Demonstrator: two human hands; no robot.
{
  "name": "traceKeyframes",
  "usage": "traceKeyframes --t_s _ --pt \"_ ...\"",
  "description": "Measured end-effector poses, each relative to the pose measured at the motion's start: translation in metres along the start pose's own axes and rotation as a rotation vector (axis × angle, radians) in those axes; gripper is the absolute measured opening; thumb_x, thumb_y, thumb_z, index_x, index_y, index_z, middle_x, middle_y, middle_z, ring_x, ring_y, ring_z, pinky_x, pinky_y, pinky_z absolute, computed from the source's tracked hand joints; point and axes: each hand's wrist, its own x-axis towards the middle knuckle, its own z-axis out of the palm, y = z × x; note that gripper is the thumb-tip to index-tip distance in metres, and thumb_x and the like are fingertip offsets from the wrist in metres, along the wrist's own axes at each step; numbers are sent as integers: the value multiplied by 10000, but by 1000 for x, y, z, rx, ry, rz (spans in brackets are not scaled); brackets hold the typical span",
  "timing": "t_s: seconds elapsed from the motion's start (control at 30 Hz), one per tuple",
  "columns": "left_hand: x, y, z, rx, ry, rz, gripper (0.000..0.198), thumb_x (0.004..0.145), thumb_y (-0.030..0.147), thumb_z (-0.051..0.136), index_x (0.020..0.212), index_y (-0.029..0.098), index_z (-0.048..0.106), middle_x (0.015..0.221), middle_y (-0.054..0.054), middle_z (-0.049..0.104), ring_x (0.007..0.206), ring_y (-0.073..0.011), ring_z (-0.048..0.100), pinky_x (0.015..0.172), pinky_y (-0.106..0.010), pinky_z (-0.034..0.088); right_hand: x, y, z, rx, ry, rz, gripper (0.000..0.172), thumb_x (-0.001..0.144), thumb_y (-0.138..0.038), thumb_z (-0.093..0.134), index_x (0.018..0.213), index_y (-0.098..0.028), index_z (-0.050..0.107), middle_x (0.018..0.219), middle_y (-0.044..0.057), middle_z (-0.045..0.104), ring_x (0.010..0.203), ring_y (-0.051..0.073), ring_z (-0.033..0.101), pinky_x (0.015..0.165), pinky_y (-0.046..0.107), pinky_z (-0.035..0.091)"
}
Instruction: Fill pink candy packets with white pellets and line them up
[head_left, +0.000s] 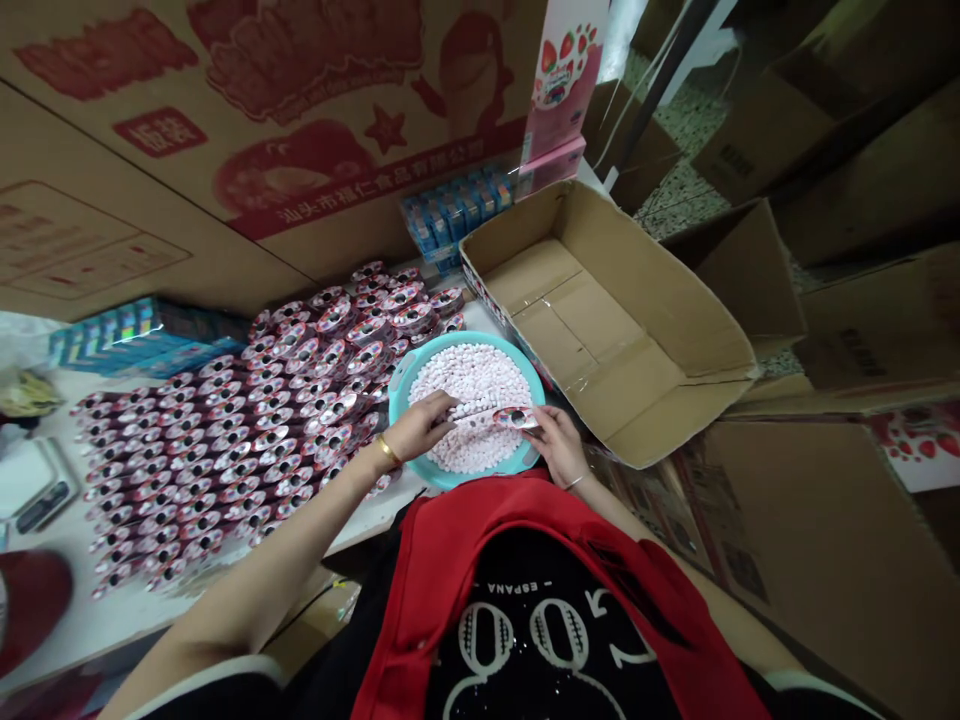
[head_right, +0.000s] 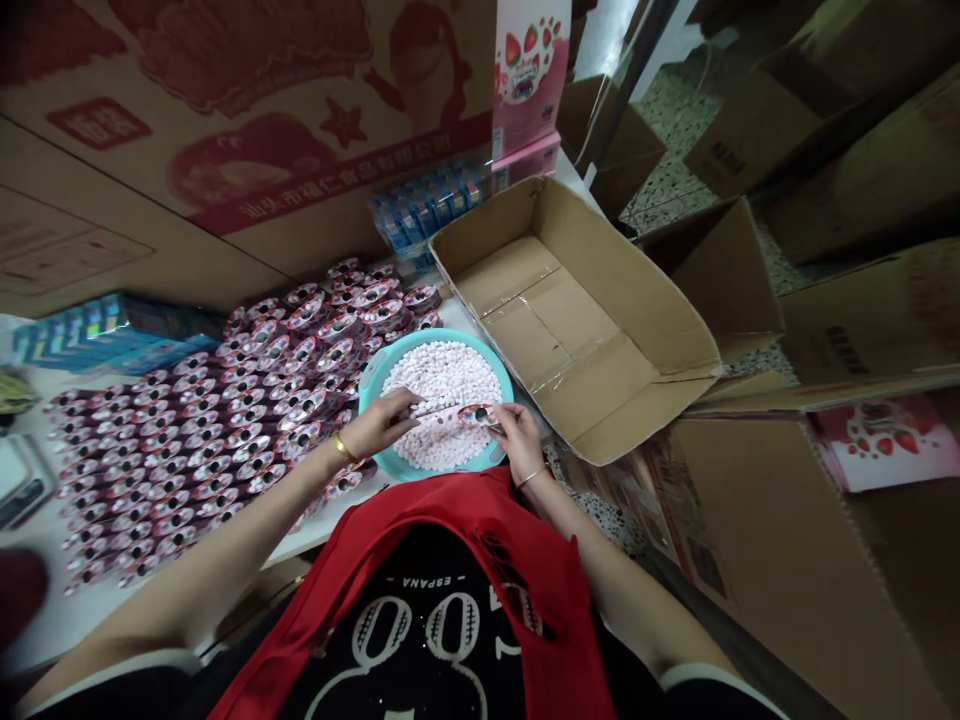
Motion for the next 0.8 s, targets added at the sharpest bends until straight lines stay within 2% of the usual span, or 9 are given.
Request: traceKeyframes --t_s 0.13,0.23,0.3,0.43,0.53,0.63,0.7,0.8 --pt "-3 32 -23 167 -116 -14 209 846 198 460 1037 165 541 966 -77 553 905 -169 539 825 -295 438 6 2 16 -23 -43 -40 422 585 -483 754 836 -231 527 801 -29 598 771 134 602 694 280 547" --pt "3 56 -27 371 -214 -143 194 848 162 425 1000 156 545 980 -90 558 898 -194 574 789 -313 455 8 4 25 -23 -49 -36 446 557 -471 772 845 -224 538 791 -34 583 730 118 592 669 259 536" --pt "9 73 -26 496 -257 -234 236 855 135 389 1047 143 527 1011 -106 559 870 -211 602 741 -331 469 9 7 29 -23 -47 -25 455 539 -454 784 848 -221 546 782 -42 576 705 105 585 655 245 526" --pt "15 107 -25 663 -282 -296 330 902 118 278 1176 133 462 1049 -128 557 812 -215 637 664 -332 482 12 12 30 1 -56 6 444 532 -433 789 835 -215 549 755 -54 575 671 87 566 633 224 506" --pt "14 120 -29 674 -241 -307 329 923 138 261 1185 148 461 1015 -123 568 817 -199 643 679 -314 487 14 13 27 32 -58 21 436 532 -438 787 813 -211 545 752 -52 592 669 88 567 642 230 505" --pt "9 104 -31 625 -161 -365 331 904 119 299 1173 174 485 1007 -108 583 844 -196 640 721 -317 492 14 10 22 57 -62 21 425 532 -436 790 800 -209 552 760 -47 601 687 99 578 661 247 517" --pt "7 77 -25 555 -94 -410 360 881 107 327 1191 189 491 1052 -104 587 884 -200 634 766 -332 495 12 7 20 74 -103 34 411 535 -430 794 791 -210 559 770 -42 606 699 110 584 669 263 528" --pt "3 32 1 360 -38 -429 384 840 120 424 1215 162 495 1136 -119 584 1034 -213 592 888 -343 474 10 4 17 103 -175 72 388 558 -449 779 781 -215 564 785 -27 626 724 137 603 692 305 546"
